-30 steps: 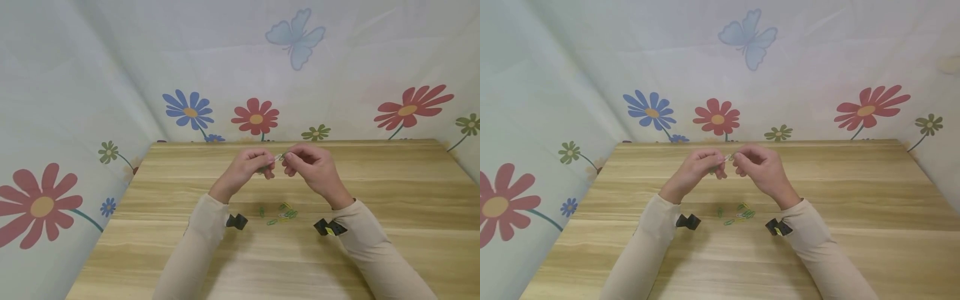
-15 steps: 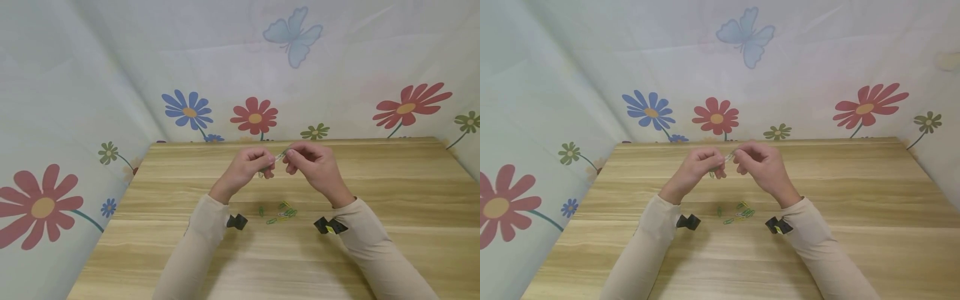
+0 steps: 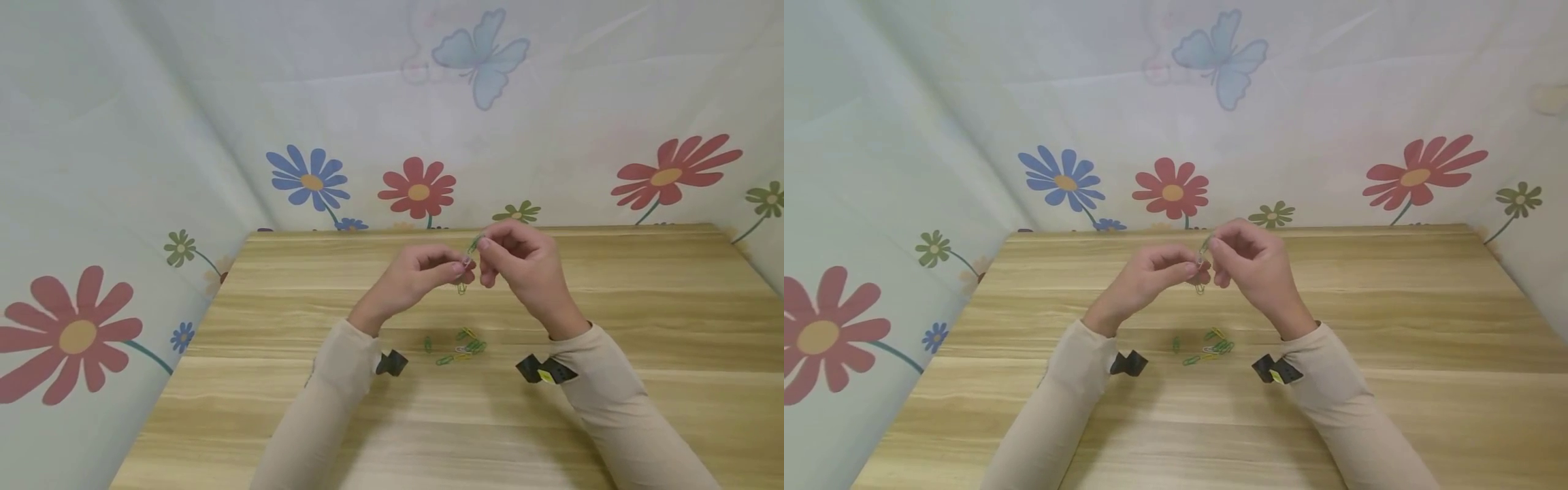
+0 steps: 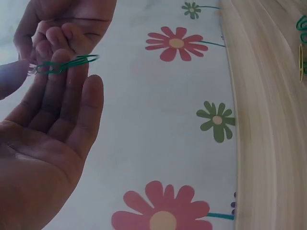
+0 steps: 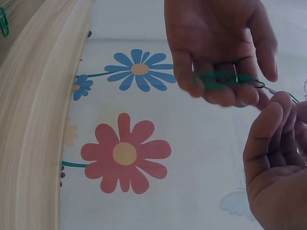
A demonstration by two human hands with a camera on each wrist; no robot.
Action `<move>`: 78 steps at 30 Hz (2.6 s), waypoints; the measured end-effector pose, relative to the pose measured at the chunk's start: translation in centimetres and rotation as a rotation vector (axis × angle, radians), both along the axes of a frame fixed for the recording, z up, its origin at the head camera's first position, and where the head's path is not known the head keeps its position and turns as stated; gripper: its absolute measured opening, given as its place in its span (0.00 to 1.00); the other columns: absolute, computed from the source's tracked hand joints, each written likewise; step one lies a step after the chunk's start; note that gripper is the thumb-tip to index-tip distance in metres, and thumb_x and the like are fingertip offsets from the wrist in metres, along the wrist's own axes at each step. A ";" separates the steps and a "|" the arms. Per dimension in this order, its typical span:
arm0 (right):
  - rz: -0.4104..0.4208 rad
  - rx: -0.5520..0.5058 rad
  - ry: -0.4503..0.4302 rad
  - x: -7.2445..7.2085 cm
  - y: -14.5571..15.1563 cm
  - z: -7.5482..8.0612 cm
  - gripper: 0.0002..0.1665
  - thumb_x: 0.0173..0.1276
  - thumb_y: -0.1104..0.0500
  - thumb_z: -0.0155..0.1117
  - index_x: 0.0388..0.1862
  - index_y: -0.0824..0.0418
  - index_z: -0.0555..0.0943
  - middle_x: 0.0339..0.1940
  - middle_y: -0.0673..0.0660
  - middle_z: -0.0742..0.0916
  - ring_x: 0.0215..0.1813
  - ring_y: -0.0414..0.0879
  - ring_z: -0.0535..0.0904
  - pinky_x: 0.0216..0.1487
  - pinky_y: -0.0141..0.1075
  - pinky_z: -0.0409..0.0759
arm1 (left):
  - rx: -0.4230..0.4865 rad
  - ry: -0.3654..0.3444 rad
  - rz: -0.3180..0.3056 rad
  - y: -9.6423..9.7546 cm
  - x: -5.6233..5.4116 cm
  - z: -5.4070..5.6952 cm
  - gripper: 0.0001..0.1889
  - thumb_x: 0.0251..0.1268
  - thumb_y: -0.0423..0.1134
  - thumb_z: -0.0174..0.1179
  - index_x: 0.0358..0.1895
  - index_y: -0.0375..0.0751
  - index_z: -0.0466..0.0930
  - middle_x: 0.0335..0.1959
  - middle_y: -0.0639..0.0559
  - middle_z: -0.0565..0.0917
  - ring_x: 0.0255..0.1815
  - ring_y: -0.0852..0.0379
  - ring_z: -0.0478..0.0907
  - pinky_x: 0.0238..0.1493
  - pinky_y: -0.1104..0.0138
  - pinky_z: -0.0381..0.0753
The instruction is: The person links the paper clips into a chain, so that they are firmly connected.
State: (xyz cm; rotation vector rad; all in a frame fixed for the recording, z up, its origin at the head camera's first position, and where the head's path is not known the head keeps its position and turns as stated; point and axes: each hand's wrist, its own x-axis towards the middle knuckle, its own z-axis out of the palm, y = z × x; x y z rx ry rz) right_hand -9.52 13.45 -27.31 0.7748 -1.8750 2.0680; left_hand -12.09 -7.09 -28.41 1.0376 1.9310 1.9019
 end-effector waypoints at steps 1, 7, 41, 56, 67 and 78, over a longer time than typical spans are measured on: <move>0.006 0.010 0.001 0.0 0.0 0.0 0.03 0.72 0.72 0.60 0.40 0.74 0.80 0.22 0.63 0.80 0.19 0.49 0.77 0.25 0.35 0.80 | 0.011 -0.013 -0.008 0.0 0.0 0.0 0.11 0.76 0.30 0.53 0.51 0.24 0.80 0.45 0.38 0.85 0.46 0.49 0.85 0.55 0.54 0.82; 0.034 0.096 -0.037 0.2 -0.3 0.2 0.02 0.72 0.71 0.60 0.41 0.71 0.79 0.22 0.62 0.79 0.17 0.49 0.74 0.21 0.35 0.77 | 0.077 -0.057 -0.053 0.0 0.0 -0.2 0.13 0.78 0.32 0.51 0.51 0.22 0.78 0.45 0.43 0.85 0.48 0.47 0.84 0.60 0.51 0.78; 0.249 1.202 -0.185 -0.3 -5.7 -8.2 0.15 0.64 0.61 0.70 0.48 0.63 0.81 0.30 0.50 0.83 0.31 0.44 0.75 0.38 0.41 0.78 | 0.346 -0.072 0.170 -3.2 -0.9 1.2 0.09 0.66 0.48 0.65 0.38 0.47 0.86 0.33 0.53 0.85 0.35 0.58 0.84 0.59 0.54 0.79; 0.241 1.238 -0.143 0.3 -6.1 -9.2 0.12 0.68 0.62 0.70 0.46 0.61 0.77 0.33 0.51 0.82 0.34 0.45 0.76 0.38 0.43 0.79 | 0.216 -0.048 0.153 -3.0 -0.7 1.4 0.12 0.75 0.30 0.56 0.35 0.50 0.85 0.29 0.53 0.84 0.35 0.56 0.82 0.53 0.59 0.81; 0.276 1.217 -0.145 0.4 -5.8 -9.2 0.10 0.68 0.64 0.69 0.40 0.59 0.75 0.31 0.50 0.80 0.33 0.45 0.76 0.37 0.42 0.78 | 0.166 -0.056 0.153 -2.7 -0.5 1.3 0.08 0.74 0.29 0.55 0.40 0.27 0.81 0.29 0.51 0.84 0.36 0.53 0.82 0.52 0.57 0.82; 0.328 0.982 -0.074 -1.0 -3.7 -6.4 0.08 0.64 0.69 0.66 0.30 0.57 0.80 0.26 0.46 0.81 0.30 0.40 0.76 0.32 0.36 0.77 | 0.155 -0.077 0.177 -2.5 -0.7 1.0 0.08 0.73 0.34 0.57 0.39 0.30 0.81 0.29 0.50 0.82 0.34 0.52 0.81 0.53 0.55 0.81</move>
